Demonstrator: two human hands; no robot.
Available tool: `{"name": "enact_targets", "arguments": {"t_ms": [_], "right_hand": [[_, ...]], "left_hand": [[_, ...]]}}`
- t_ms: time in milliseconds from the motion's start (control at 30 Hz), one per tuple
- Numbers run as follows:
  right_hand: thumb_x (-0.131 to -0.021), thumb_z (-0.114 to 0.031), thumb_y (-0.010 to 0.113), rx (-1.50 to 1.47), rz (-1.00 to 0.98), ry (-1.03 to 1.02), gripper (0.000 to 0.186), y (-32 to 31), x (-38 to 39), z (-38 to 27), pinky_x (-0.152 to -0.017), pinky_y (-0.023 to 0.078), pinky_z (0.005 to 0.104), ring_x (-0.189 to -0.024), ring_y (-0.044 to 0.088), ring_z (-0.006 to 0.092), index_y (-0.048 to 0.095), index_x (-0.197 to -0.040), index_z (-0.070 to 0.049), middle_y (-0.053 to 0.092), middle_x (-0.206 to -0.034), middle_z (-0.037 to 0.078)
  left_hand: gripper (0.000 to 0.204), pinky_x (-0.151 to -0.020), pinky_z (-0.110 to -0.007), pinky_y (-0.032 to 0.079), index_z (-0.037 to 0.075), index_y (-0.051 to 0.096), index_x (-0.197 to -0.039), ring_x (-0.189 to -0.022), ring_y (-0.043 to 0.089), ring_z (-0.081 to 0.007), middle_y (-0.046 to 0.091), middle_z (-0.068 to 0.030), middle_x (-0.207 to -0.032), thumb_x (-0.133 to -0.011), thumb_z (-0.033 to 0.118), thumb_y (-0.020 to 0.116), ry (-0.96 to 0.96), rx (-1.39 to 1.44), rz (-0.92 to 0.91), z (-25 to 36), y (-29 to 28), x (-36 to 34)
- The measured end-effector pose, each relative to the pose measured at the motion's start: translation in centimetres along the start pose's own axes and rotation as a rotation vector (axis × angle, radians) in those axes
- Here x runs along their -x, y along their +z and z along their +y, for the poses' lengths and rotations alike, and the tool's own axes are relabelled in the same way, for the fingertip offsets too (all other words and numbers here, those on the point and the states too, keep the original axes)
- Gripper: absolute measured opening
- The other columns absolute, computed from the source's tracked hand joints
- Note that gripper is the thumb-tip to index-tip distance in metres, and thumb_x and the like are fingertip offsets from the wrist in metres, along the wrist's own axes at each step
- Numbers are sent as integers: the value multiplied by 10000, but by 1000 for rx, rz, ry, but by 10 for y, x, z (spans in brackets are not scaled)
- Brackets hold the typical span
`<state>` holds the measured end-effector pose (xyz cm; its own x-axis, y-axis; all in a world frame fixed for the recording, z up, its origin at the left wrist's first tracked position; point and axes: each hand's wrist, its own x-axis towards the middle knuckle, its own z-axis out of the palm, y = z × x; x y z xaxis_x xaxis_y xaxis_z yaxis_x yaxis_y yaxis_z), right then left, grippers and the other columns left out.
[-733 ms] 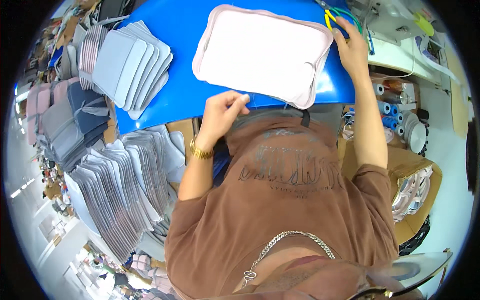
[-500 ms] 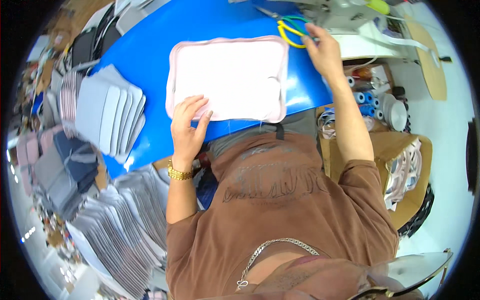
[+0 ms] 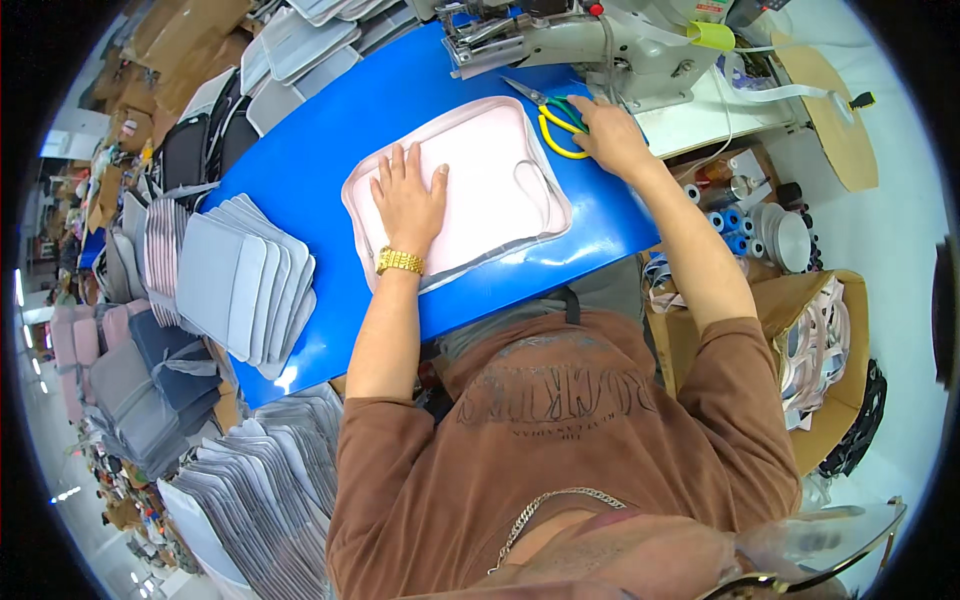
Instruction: Sewing the edges of leather-like material pieces to assemble small bags using an industrial sewing machine.
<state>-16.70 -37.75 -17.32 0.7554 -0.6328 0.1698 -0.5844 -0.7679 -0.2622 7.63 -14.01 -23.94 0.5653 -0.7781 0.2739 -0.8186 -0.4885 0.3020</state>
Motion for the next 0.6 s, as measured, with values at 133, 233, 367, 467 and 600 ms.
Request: {"name": "enact_targets", "arguments": {"t_ms": [133, 233, 367, 467, 600], "right_hand": [[-832, -139, 690, -429, -240, 178, 747, -8, 2, -7, -719, 537, 370, -796, 673, 267, 464, -1526, 21, 686, -935, 121], [-879, -136, 656, -950, -302, 363, 738, -16, 27, -22, -600, 452, 233, -678, 548, 76, 428, -1565, 17, 610, -859, 11], [-1036, -358, 649, -1431, -213, 236, 584, -19, 57, -45, -657, 572, 285, -772, 633, 106, 501, -1483, -13, 647, -940, 57], [-1060, -565, 560, -1636, -61, 165, 665, -22, 49, -54, -705, 618, 328, -794, 646, 118, 506, -1442, -24, 656, -983, 48], [-1081, -620, 445, -1583, 2, 195, 708, -29, 24, -57, -770, 624, 370, -852, 660, 148, 490, -1471, -30, 678, -1030, 68]], "left_hand": [[677, -1258, -608, 192, 96, 496, -1552, -1557, 289, -413, 387, -191, -1662, -1022, 512, 564, -56, -11, -8, 1, -2, -1], [681, -1258, -598, 194, 117, 481, -1571, -1562, 297, -405, 392, -189, -1663, -1021, 511, 562, -67, -1, -13, 1, -3, -1], [675, -1262, -590, 187, 114, 495, -1564, -1564, 293, -396, 390, -187, -1665, -1021, 509, 562, -63, 11, -10, 1, -3, 0], [670, -1264, -582, 182, 110, 506, -1557, -1564, 294, -392, 390, -185, -1666, -1020, 506, 565, -56, 17, -14, 0, -4, -1], [676, -1269, -582, 171, 109, 500, -1557, -1563, 289, -395, 386, -179, -1667, -1013, 502, 581, -59, 36, -13, 0, -4, -1]]}}
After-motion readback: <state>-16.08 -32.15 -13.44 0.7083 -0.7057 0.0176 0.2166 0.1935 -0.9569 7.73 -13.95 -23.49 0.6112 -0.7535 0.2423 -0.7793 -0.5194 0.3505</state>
